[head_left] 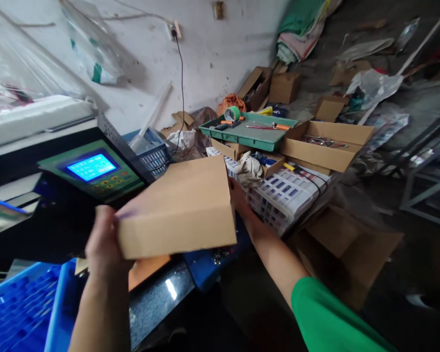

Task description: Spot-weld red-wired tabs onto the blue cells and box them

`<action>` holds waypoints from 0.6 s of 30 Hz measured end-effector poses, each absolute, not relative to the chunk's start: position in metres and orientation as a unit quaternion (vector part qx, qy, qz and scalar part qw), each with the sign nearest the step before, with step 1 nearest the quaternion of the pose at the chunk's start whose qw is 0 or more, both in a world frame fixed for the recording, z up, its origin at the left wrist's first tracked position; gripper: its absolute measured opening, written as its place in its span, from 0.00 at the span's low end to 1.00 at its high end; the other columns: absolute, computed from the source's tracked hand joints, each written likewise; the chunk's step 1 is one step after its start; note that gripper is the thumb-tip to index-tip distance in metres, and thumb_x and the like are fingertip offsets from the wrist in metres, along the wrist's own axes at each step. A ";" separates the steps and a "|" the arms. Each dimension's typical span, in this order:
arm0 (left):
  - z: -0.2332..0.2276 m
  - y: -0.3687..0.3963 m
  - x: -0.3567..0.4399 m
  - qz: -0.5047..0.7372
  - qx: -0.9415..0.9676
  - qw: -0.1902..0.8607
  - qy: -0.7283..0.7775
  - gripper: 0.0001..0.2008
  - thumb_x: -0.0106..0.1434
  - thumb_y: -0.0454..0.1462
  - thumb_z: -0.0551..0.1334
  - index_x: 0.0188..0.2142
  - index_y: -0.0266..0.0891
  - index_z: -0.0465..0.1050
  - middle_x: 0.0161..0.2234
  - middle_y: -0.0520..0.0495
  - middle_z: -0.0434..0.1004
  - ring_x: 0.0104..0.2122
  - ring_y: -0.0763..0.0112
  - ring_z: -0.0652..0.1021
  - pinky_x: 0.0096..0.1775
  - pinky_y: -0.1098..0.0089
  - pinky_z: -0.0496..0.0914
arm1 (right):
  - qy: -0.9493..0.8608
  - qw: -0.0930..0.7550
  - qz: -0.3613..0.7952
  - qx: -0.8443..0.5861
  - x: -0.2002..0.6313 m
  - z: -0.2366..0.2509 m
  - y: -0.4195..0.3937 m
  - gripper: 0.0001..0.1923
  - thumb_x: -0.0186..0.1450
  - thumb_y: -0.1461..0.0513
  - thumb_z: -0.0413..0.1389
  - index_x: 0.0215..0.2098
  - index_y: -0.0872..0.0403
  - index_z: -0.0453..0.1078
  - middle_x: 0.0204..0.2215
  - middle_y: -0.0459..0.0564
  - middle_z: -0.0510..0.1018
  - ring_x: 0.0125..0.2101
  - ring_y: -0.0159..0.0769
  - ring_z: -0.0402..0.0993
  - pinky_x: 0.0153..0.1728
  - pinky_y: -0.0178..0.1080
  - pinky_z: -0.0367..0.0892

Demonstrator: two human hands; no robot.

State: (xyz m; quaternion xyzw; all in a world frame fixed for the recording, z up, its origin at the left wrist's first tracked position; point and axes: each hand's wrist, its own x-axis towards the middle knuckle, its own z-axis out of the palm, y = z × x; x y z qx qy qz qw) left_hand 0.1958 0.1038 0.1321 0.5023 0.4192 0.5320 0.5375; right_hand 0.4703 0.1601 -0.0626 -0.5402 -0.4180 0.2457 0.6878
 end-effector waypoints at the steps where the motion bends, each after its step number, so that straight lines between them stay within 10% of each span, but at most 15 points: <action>1: 0.140 0.112 0.206 0.560 0.520 0.537 0.357 0.43 0.53 0.68 0.56 0.51 0.36 0.75 0.48 0.39 0.79 0.50 0.46 0.78 0.51 0.52 0.74 | -0.417 0.688 0.240 -0.543 0.470 -0.062 0.160 0.21 0.62 0.54 0.57 0.50 0.55 0.70 0.45 0.52 0.80 0.47 0.45 0.74 0.50 0.44 0.69; 6: 0.143 0.186 0.271 0.490 0.771 0.263 0.310 0.44 0.65 0.65 0.31 0.62 0.45 0.65 0.65 0.43 0.63 0.65 0.56 0.64 0.63 0.48 0.59 | -0.436 0.667 0.204 -0.568 0.466 -0.055 0.151 0.23 0.63 0.49 0.55 0.51 0.54 0.71 0.44 0.54 0.80 0.46 0.46 0.75 0.49 0.44 0.69; 10: 0.118 0.221 0.305 0.302 0.873 0.088 0.374 0.26 0.68 0.55 0.53 0.53 0.43 0.75 0.60 0.44 0.71 0.63 0.57 0.65 0.65 0.53 0.53 | -0.433 0.648 0.203 -0.593 0.467 -0.054 0.148 0.26 0.64 0.48 0.55 0.54 0.53 0.70 0.44 0.54 0.80 0.46 0.47 0.76 0.47 0.44 0.70; 18: 0.101 0.223 0.304 0.248 0.894 -0.024 0.372 0.22 0.71 0.50 0.53 0.56 0.41 0.72 0.58 0.42 0.72 0.61 0.56 0.68 0.62 0.52 0.59 | -0.449 0.670 0.186 -0.561 0.470 -0.062 0.152 0.27 0.64 0.47 0.53 0.54 0.55 0.70 0.47 0.55 0.80 0.49 0.46 0.75 0.51 0.44 0.69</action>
